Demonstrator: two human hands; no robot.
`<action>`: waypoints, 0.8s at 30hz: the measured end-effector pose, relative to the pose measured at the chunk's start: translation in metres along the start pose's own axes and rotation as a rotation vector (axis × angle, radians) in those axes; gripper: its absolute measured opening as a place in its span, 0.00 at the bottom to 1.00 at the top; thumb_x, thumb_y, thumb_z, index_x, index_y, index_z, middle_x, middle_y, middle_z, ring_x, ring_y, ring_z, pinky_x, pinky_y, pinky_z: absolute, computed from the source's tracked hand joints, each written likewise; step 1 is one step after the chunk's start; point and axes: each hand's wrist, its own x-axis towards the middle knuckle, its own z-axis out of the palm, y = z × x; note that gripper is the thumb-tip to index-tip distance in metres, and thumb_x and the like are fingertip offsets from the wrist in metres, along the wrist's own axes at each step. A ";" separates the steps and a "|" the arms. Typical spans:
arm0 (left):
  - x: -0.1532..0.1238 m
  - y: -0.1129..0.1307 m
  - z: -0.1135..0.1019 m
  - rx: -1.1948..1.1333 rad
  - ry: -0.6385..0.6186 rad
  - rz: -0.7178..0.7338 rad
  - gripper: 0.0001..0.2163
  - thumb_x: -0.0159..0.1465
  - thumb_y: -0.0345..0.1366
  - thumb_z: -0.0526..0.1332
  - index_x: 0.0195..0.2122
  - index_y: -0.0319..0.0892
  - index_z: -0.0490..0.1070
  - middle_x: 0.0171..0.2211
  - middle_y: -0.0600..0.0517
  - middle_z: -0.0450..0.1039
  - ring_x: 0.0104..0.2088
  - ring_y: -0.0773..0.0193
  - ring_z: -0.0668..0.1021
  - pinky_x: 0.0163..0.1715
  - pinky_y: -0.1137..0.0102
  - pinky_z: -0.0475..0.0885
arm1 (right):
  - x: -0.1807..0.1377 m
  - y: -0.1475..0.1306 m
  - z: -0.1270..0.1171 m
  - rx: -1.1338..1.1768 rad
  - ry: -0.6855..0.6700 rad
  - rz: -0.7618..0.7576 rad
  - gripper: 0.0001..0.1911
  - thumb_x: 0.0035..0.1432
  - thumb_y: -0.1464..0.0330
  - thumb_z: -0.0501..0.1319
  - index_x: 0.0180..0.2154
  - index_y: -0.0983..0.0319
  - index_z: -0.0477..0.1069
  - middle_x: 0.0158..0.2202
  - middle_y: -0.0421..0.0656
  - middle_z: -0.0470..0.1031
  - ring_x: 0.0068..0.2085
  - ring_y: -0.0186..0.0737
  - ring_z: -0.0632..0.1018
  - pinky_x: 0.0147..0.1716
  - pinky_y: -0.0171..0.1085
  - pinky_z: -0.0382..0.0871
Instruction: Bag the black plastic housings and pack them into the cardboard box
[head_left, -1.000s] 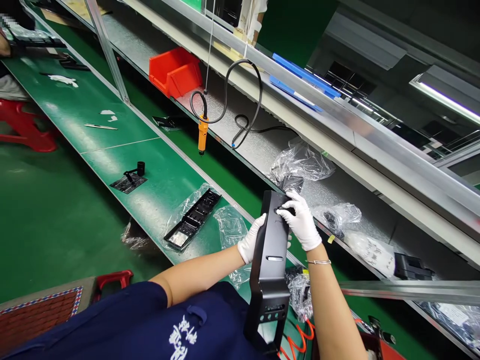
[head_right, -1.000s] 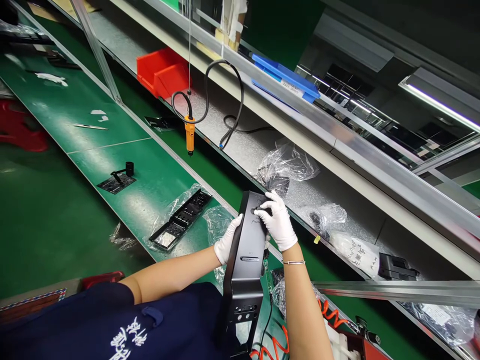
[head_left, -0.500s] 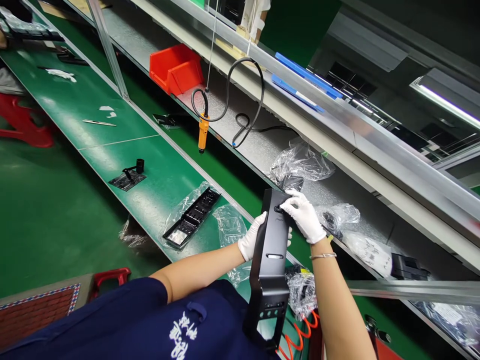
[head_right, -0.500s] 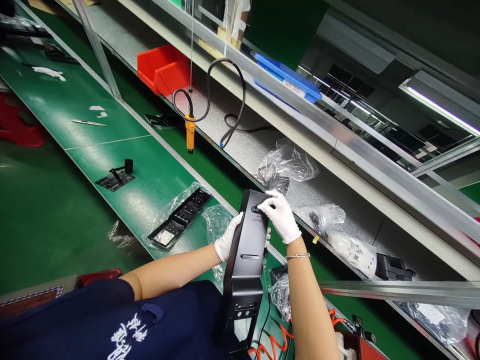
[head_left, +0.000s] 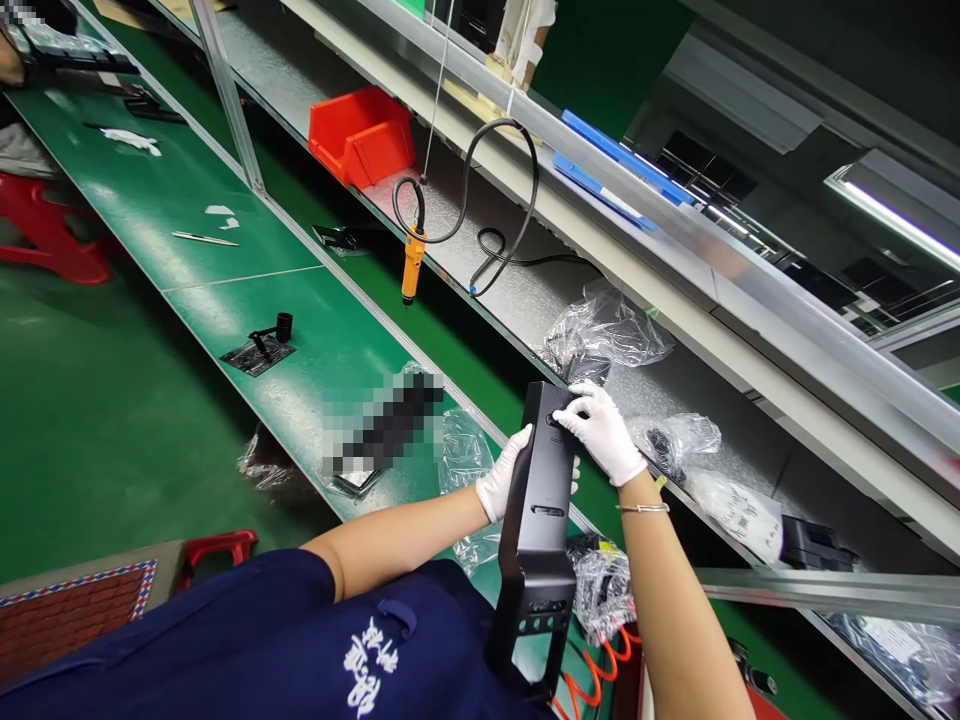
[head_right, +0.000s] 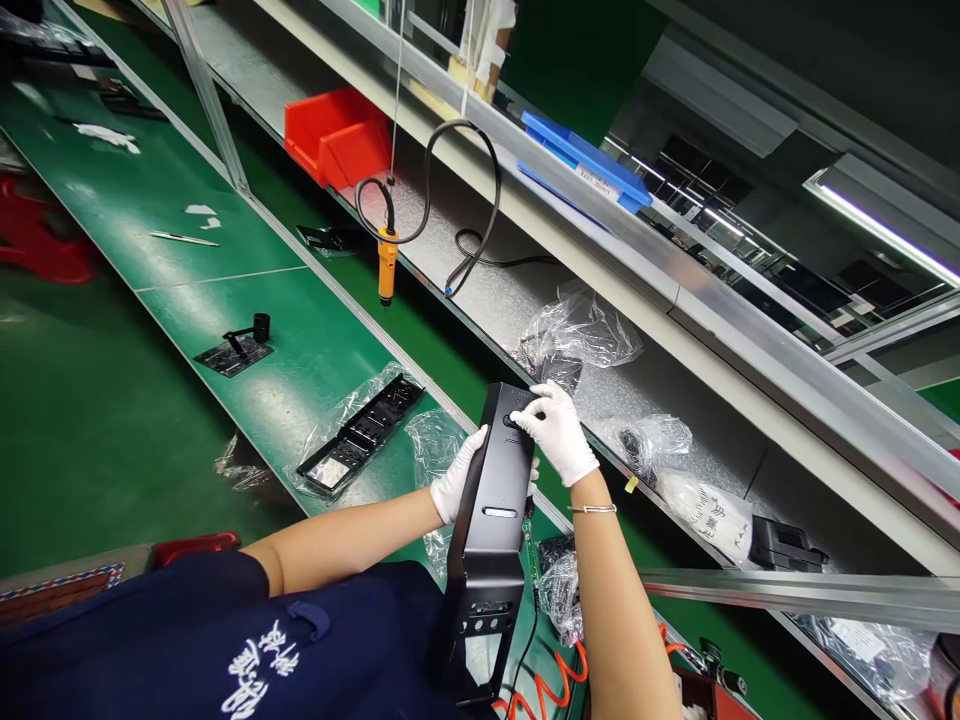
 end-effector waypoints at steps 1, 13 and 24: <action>0.000 0.001 0.000 -0.006 0.005 0.006 0.33 0.67 0.60 0.54 0.52 0.31 0.75 0.44 0.36 0.82 0.40 0.49 0.84 0.48 0.58 0.76 | 0.000 0.001 0.001 -0.044 0.018 -0.032 0.21 0.53 0.51 0.69 0.25 0.61 0.73 0.58 0.50 0.70 0.68 0.54 0.62 0.71 0.57 0.50; 0.008 -0.002 -0.014 -0.005 0.029 -0.011 0.34 0.67 0.61 0.55 0.54 0.31 0.74 0.44 0.36 0.82 0.40 0.49 0.84 0.48 0.57 0.76 | 0.000 -0.012 0.004 0.057 -0.032 0.160 0.25 0.51 0.46 0.66 0.23 0.62 0.72 0.49 0.52 0.75 0.62 0.50 0.69 0.66 0.49 0.58; 0.000 0.005 -0.001 0.058 0.016 0.051 0.34 0.66 0.60 0.56 0.54 0.31 0.74 0.41 0.36 0.83 0.39 0.46 0.84 0.49 0.54 0.76 | -0.015 -0.023 0.001 0.075 0.101 0.204 0.26 0.46 0.44 0.68 0.24 0.61 0.75 0.59 0.51 0.69 0.64 0.53 0.66 0.70 0.52 0.49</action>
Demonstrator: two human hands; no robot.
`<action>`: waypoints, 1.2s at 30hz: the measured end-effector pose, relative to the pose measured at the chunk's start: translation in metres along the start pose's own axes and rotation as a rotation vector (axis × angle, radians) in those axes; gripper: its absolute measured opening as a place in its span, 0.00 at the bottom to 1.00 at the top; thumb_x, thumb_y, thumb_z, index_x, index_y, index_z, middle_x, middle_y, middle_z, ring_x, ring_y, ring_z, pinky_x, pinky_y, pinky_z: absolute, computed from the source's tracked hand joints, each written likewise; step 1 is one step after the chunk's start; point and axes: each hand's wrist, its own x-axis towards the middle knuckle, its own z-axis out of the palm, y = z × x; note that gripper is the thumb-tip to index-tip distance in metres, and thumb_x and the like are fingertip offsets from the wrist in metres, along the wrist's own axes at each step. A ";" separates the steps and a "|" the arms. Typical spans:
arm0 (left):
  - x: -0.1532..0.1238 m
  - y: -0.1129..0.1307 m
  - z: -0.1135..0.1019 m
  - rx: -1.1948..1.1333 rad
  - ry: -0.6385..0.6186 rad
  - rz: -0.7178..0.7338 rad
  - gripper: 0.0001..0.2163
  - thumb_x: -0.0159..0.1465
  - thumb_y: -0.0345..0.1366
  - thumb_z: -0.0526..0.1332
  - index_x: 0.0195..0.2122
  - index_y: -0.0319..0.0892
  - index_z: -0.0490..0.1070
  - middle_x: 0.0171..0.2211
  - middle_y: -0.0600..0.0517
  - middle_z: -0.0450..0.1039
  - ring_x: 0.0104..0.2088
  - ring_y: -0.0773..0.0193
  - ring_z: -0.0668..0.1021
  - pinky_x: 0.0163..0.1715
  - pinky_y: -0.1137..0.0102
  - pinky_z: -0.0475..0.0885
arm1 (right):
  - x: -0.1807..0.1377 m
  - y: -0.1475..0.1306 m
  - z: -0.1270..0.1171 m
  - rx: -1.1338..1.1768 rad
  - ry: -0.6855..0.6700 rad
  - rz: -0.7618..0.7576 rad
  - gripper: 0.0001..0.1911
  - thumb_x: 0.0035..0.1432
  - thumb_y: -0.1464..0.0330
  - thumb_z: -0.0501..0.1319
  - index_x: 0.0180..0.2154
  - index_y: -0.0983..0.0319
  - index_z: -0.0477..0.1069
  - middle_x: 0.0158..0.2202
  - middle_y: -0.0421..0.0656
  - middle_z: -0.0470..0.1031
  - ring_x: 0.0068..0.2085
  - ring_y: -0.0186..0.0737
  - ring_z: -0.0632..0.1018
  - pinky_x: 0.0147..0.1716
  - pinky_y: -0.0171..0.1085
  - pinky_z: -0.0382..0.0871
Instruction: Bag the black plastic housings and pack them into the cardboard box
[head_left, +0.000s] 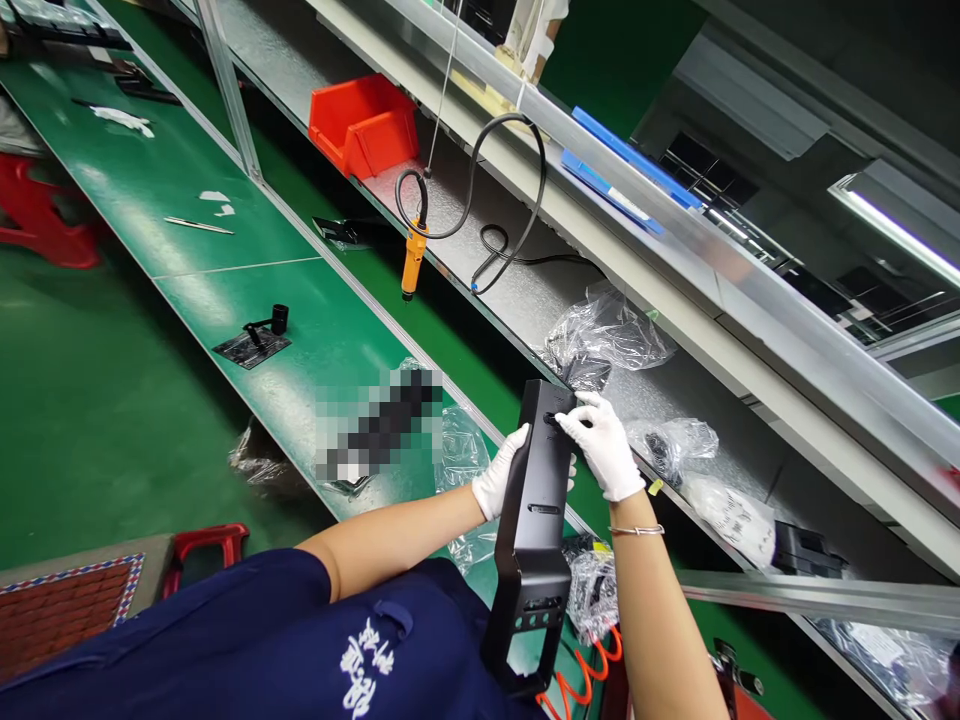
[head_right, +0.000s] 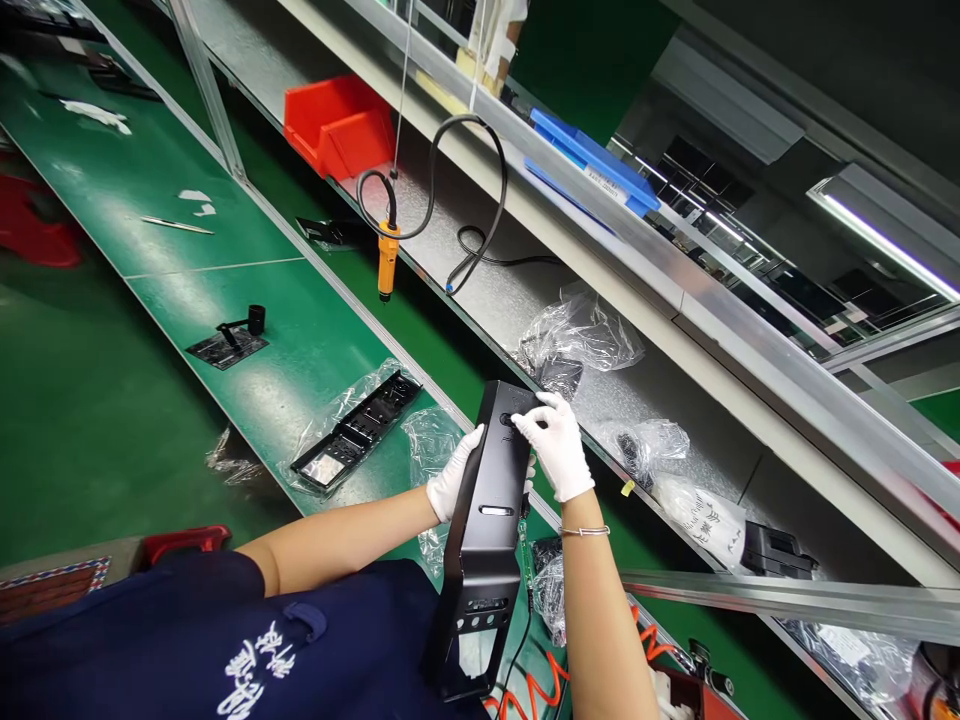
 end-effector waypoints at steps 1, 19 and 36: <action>-0.001 0.000 0.001 -0.004 -0.005 0.000 0.34 0.66 0.61 0.57 0.54 0.31 0.74 0.41 0.36 0.83 0.40 0.46 0.84 0.50 0.54 0.76 | -0.001 0.000 0.001 -0.008 -0.006 -0.010 0.26 0.47 0.44 0.68 0.24 0.61 0.74 0.59 0.51 0.69 0.65 0.53 0.66 0.71 0.52 0.49; -0.016 -0.004 0.018 -0.020 -0.036 0.036 0.29 0.65 0.59 0.59 0.50 0.37 0.78 0.42 0.41 0.84 0.48 0.45 0.83 0.57 0.52 0.73 | -0.014 -0.019 0.005 -0.001 0.116 -0.110 0.16 0.48 0.56 0.70 0.31 0.61 0.74 0.62 0.50 0.67 0.69 0.54 0.62 0.72 0.55 0.47; -0.020 -0.003 0.031 -0.021 0.023 0.044 0.26 0.68 0.53 0.58 0.52 0.34 0.77 0.41 0.41 0.84 0.49 0.46 0.84 0.57 0.55 0.74 | -0.026 -0.027 0.018 0.472 -0.012 0.147 0.42 0.49 0.51 0.72 0.61 0.61 0.66 0.63 0.50 0.70 0.61 0.48 0.74 0.63 0.47 0.70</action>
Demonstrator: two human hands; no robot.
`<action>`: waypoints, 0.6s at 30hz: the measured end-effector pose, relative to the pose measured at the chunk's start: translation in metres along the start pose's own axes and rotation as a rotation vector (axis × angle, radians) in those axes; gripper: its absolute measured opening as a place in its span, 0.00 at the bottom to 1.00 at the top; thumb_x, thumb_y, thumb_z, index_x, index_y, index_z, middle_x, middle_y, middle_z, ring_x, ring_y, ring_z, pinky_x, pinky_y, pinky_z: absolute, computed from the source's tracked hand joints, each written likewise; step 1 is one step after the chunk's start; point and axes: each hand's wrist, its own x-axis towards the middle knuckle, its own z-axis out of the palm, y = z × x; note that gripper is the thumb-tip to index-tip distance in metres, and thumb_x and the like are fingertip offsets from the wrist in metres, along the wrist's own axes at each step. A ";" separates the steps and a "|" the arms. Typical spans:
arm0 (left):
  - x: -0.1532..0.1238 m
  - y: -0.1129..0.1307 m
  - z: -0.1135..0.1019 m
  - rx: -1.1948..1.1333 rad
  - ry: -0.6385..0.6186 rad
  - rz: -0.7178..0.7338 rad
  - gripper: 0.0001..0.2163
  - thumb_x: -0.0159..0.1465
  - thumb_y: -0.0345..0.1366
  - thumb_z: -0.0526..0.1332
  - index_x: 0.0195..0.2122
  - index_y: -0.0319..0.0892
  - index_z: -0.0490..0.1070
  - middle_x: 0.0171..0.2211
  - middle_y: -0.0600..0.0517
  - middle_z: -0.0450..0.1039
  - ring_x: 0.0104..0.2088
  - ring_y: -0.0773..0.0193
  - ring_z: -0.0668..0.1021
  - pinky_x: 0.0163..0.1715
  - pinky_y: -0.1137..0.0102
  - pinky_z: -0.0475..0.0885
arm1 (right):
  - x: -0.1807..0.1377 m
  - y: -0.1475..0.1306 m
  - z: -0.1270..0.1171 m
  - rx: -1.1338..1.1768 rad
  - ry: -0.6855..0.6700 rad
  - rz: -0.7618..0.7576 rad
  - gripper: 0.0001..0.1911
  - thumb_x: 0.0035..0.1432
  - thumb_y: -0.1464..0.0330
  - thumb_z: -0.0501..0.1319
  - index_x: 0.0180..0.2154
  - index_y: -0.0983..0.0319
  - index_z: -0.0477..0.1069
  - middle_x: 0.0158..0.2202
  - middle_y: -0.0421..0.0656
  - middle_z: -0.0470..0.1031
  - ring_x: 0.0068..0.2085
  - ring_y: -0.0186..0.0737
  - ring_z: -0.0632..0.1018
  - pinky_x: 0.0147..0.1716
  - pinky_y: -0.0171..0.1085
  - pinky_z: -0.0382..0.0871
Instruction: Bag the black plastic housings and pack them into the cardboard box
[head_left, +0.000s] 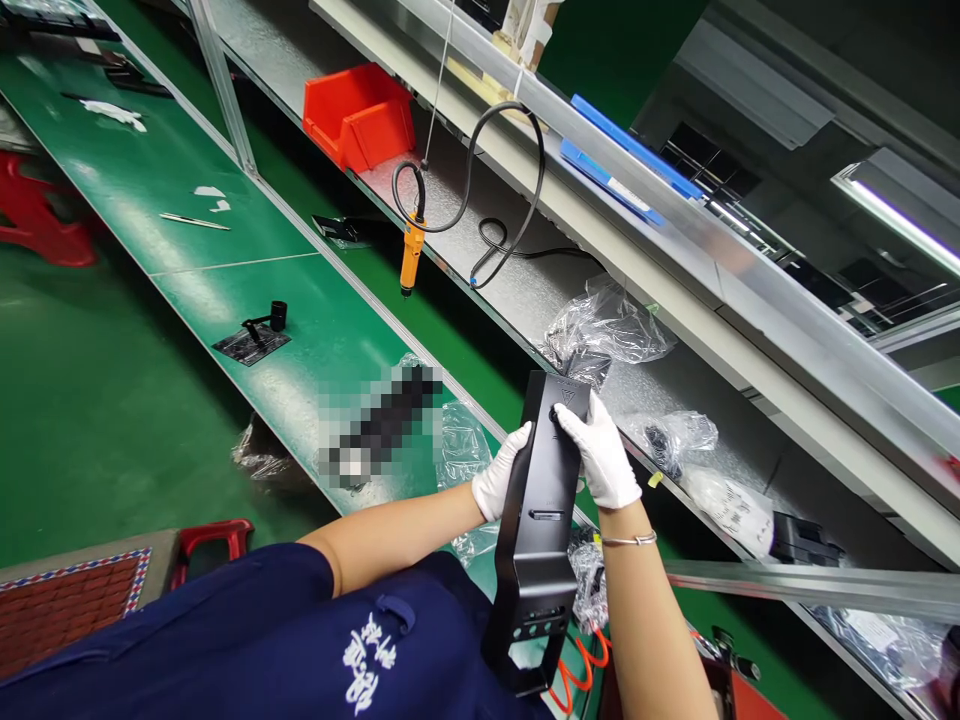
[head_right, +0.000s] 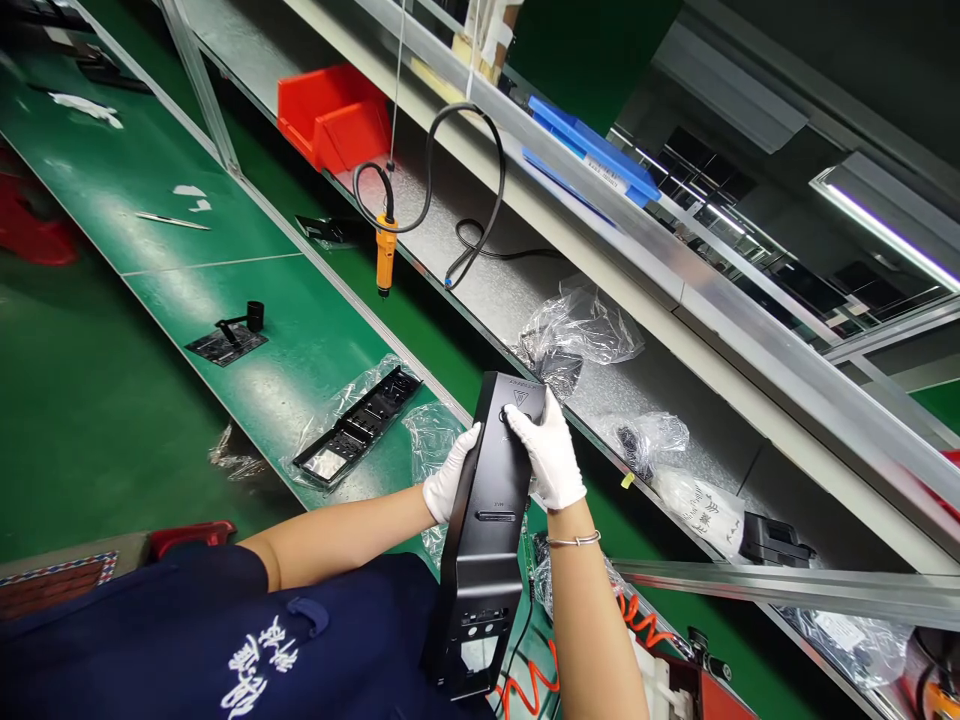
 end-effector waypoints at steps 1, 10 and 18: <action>-0.001 0.000 0.002 0.006 0.031 -0.005 0.25 0.70 0.53 0.56 0.51 0.35 0.77 0.41 0.42 0.84 0.48 0.46 0.84 0.57 0.55 0.74 | 0.000 -0.002 0.002 -0.003 -0.042 0.016 0.39 0.49 0.51 0.72 0.58 0.62 0.69 0.59 0.49 0.74 0.56 0.48 0.78 0.60 0.47 0.73; -0.009 -0.002 -0.006 0.006 0.059 -0.008 0.24 0.69 0.52 0.58 0.49 0.35 0.78 0.38 0.43 0.84 0.45 0.48 0.85 0.57 0.56 0.74 | -0.003 -0.008 0.012 0.133 -0.074 0.070 0.35 0.44 0.52 0.73 0.50 0.64 0.72 0.47 0.47 0.80 0.48 0.48 0.80 0.54 0.46 0.77; -0.012 0.000 -0.014 0.082 0.047 0.043 0.21 0.68 0.51 0.60 0.48 0.36 0.79 0.38 0.44 0.85 0.43 0.50 0.85 0.53 0.59 0.76 | -0.016 -0.009 0.005 -0.171 0.055 -0.103 0.35 0.60 0.42 0.58 0.58 0.58 0.72 0.59 0.47 0.74 0.62 0.47 0.73 0.67 0.46 0.65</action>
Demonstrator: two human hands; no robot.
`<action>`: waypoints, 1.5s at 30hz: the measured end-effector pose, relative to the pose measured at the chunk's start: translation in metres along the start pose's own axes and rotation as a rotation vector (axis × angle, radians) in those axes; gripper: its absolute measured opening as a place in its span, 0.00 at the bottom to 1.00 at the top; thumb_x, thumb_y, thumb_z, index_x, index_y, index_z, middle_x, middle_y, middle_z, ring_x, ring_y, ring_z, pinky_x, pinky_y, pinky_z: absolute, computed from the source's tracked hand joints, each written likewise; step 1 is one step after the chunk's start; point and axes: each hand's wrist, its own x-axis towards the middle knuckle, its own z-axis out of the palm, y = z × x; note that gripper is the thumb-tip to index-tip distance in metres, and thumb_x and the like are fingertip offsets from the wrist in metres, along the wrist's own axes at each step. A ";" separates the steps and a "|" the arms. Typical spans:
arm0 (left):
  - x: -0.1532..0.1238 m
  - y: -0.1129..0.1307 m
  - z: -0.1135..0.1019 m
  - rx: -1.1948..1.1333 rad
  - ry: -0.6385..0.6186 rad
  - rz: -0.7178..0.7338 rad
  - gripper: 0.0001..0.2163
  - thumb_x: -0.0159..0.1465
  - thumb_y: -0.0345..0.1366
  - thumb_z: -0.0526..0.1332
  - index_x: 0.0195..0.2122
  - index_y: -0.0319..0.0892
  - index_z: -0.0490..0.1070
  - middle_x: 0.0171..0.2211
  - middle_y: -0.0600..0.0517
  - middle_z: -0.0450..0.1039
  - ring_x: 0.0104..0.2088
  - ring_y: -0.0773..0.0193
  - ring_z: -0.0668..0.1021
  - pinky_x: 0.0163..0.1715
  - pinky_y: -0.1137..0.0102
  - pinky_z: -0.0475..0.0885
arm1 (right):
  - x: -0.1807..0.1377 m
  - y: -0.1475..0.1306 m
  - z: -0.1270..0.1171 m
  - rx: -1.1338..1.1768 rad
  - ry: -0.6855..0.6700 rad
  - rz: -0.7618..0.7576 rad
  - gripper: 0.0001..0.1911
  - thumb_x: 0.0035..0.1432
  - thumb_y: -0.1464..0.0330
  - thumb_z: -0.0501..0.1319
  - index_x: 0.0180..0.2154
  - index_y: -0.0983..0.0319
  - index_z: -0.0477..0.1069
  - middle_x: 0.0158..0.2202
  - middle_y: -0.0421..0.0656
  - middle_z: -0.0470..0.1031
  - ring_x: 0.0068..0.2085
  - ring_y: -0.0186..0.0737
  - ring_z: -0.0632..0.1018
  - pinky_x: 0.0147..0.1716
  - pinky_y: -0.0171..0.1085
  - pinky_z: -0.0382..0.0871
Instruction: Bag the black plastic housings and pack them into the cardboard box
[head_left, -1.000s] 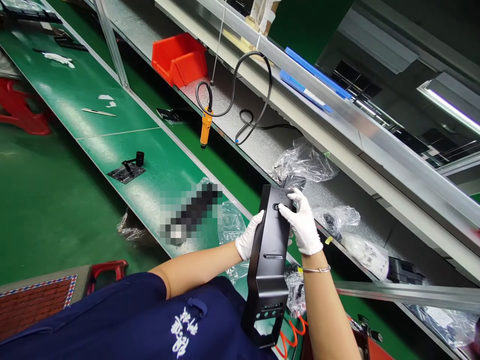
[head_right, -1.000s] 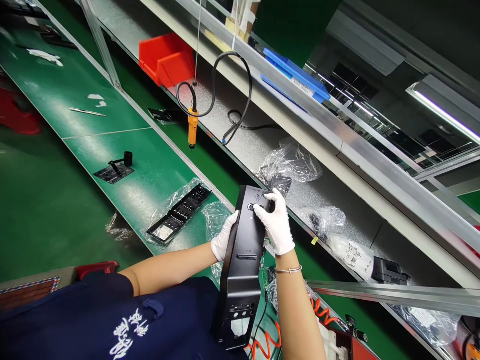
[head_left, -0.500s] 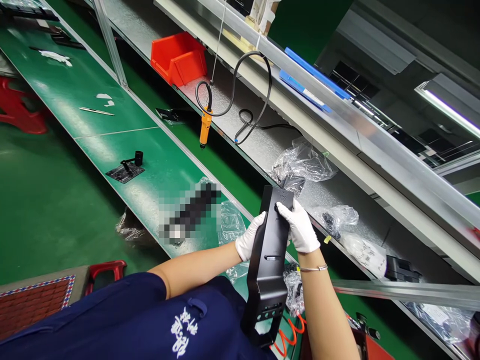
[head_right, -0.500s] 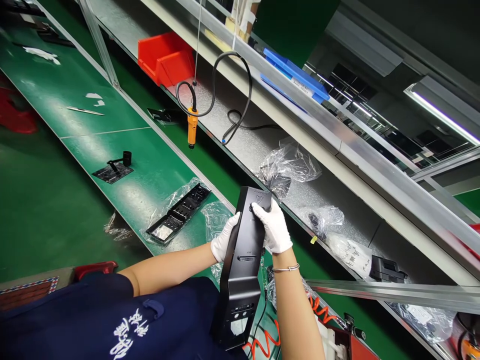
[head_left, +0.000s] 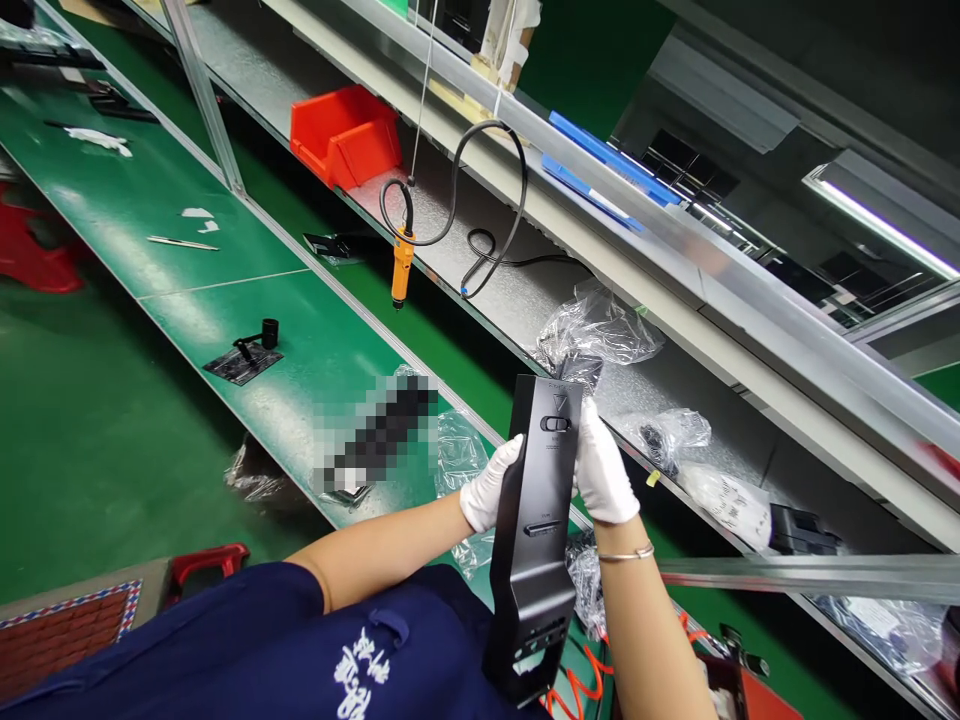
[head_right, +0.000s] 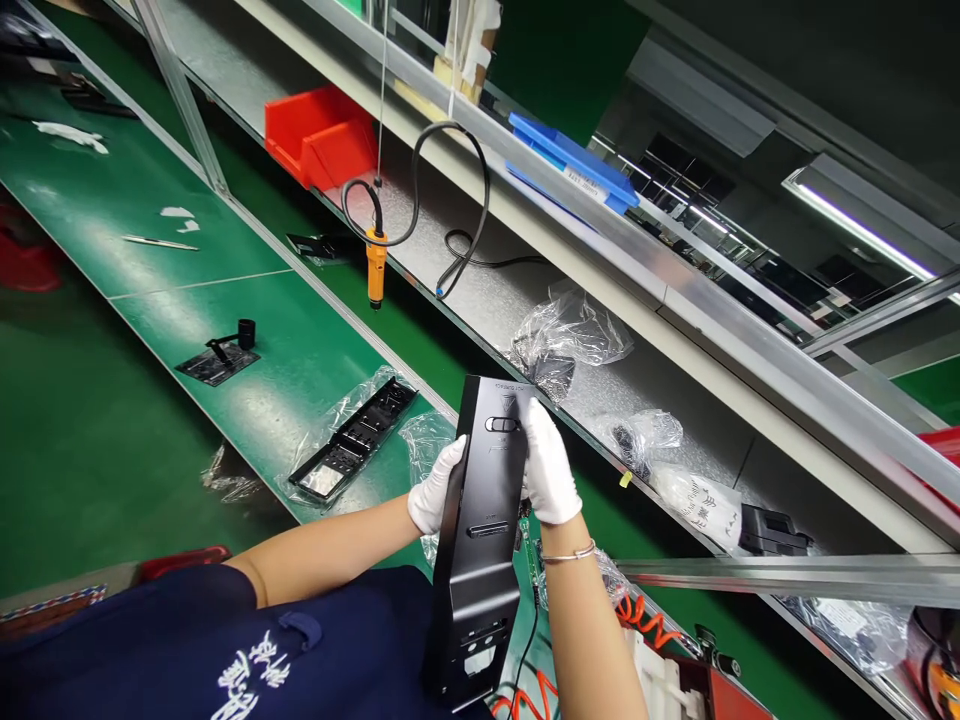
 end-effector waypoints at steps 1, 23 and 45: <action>-0.001 -0.001 -0.001 0.005 0.020 0.018 0.20 0.68 0.49 0.60 0.48 0.37 0.79 0.39 0.45 0.85 0.46 0.50 0.84 0.55 0.59 0.75 | -0.003 0.000 0.002 -0.035 0.014 0.003 0.36 0.59 0.42 0.60 0.59 0.58 0.71 0.59 0.48 0.73 0.62 0.48 0.73 0.68 0.48 0.63; 0.030 -0.027 -0.013 0.095 0.042 -0.161 0.36 0.57 0.61 0.65 0.57 0.37 0.75 0.49 0.40 0.81 0.46 0.48 0.83 0.53 0.55 0.77 | -0.243 0.135 0.016 0.375 0.029 0.586 0.26 0.54 0.50 0.66 0.45 0.62 0.74 0.37 0.43 0.77 0.34 0.39 0.76 0.40 0.41 0.75; -0.059 -0.484 -0.136 0.946 0.310 -1.038 0.27 0.51 0.33 0.75 0.53 0.40 0.73 0.38 0.48 0.78 0.37 0.60 0.80 0.48 0.62 0.73 | -0.631 0.328 -0.155 0.223 0.649 1.084 0.39 0.50 0.43 0.57 0.54 0.63 0.71 0.48 0.49 0.77 0.31 0.41 0.74 0.30 0.40 0.72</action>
